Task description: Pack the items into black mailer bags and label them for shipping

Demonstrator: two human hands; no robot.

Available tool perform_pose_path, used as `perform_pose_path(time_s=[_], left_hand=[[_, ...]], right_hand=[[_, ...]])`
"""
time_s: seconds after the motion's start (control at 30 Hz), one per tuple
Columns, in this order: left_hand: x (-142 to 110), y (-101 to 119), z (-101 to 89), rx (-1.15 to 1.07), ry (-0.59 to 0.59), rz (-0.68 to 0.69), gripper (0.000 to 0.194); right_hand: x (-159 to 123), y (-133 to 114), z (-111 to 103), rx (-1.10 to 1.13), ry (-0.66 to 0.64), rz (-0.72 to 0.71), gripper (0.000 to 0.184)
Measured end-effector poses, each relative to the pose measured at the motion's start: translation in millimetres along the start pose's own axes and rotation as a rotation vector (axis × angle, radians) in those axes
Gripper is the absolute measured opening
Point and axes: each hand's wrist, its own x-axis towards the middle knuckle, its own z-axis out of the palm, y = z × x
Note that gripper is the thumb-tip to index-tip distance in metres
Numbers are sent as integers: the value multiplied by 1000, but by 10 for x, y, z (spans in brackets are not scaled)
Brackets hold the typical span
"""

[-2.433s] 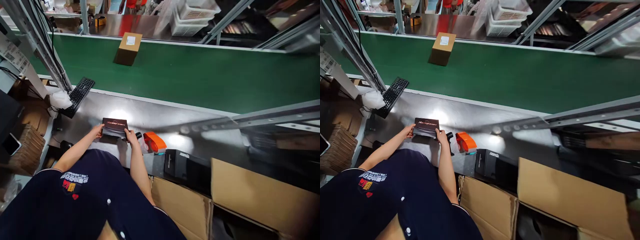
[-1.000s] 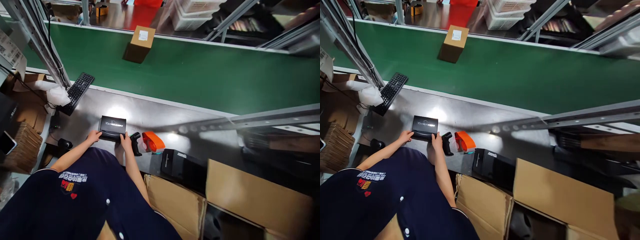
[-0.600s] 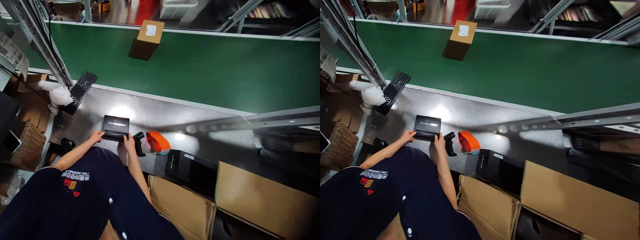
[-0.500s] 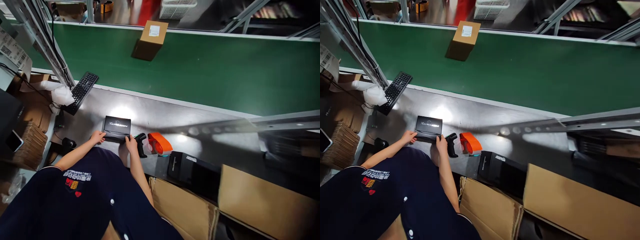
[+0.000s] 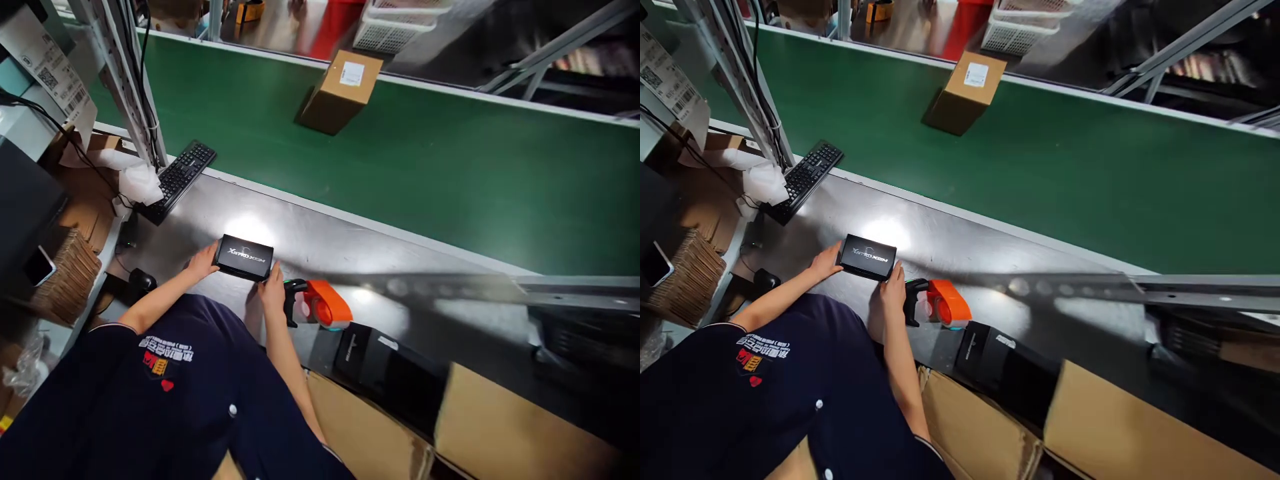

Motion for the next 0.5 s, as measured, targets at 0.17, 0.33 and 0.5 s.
perform_pose_path(time_s=[0.17,0.33,0.5], left_hand=[[372,16,-109,263,-191,263,110],[422,-66,-92,307,-190,280,98],[41,-361,-46,371,-197,307,87]], right_hand=[[315,-34,-179,-127,-180,-148,102],[215,-12,-146,-76,-152,-103,87],[-330,7,164,175,-135,-37,76]])
